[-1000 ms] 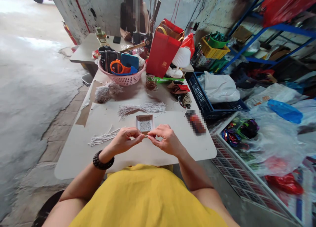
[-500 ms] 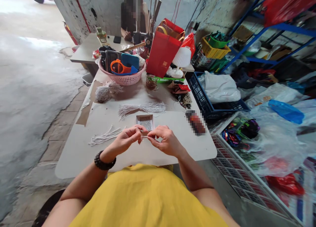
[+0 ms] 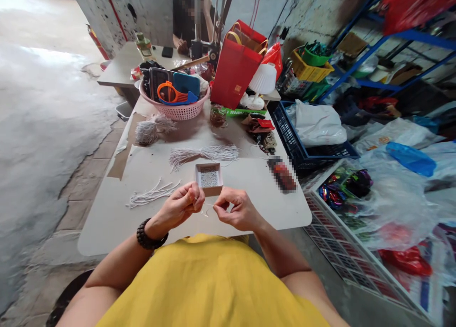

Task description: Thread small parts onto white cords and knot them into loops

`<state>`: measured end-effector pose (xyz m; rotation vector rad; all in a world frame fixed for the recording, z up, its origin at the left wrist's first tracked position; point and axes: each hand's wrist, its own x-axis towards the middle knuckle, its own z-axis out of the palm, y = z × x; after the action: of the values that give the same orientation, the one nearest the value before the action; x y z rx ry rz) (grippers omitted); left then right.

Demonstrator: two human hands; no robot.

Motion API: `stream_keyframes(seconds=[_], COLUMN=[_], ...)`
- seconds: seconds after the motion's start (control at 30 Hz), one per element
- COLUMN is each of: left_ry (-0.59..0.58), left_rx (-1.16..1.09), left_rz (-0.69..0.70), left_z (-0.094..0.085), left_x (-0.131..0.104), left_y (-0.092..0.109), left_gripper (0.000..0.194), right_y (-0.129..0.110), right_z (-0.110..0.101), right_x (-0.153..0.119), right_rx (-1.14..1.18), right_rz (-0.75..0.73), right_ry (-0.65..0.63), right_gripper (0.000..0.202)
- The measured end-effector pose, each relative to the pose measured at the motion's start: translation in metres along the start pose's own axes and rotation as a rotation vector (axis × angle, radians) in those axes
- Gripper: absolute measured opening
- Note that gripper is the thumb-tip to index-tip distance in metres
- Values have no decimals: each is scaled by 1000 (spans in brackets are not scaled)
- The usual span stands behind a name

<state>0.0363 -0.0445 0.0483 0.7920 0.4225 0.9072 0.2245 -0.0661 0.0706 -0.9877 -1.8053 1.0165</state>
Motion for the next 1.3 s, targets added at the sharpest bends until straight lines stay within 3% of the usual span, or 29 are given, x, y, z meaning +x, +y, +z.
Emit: stream_keyframes(seconds=[0.13,0.33,0.5,0.57,0.63,0.73,0.87,1.17,1.3], left_ry=[21,142,16,88,177,174,188,307,303], left_rx=[46,404,544,610,707,1016,1387,1547,1501], left_rz=[12,93,25,123,256,370,548,730,706], left_z=[-7,-20,-20,-17,-14,-9,-7,-9,-14], left_x=[2,7,1,-1,-3,-6,-7,-4,-4], left_y=[3,3,2,2,3,7,8,1,2], left_gripper=[45,30,48,48,31,6,12,12,19], right_y=[4,12,13,13,12,11,9,8,7], right_z=[0,3,5,5,4,3,3,3,0], right_x=[1,4,4,4,5,6,6,5,4], right_rx=[-38,-359,-574,-642,-689,-721,-734,-665,-585], right_rz=[-23,-224,-304,-336,-368,-390,-383,-343,-294], right_ry=[8,120,164,181,205,219,204,181,159], right_gripper=[10,8,8,8,9,10,10,9,7])
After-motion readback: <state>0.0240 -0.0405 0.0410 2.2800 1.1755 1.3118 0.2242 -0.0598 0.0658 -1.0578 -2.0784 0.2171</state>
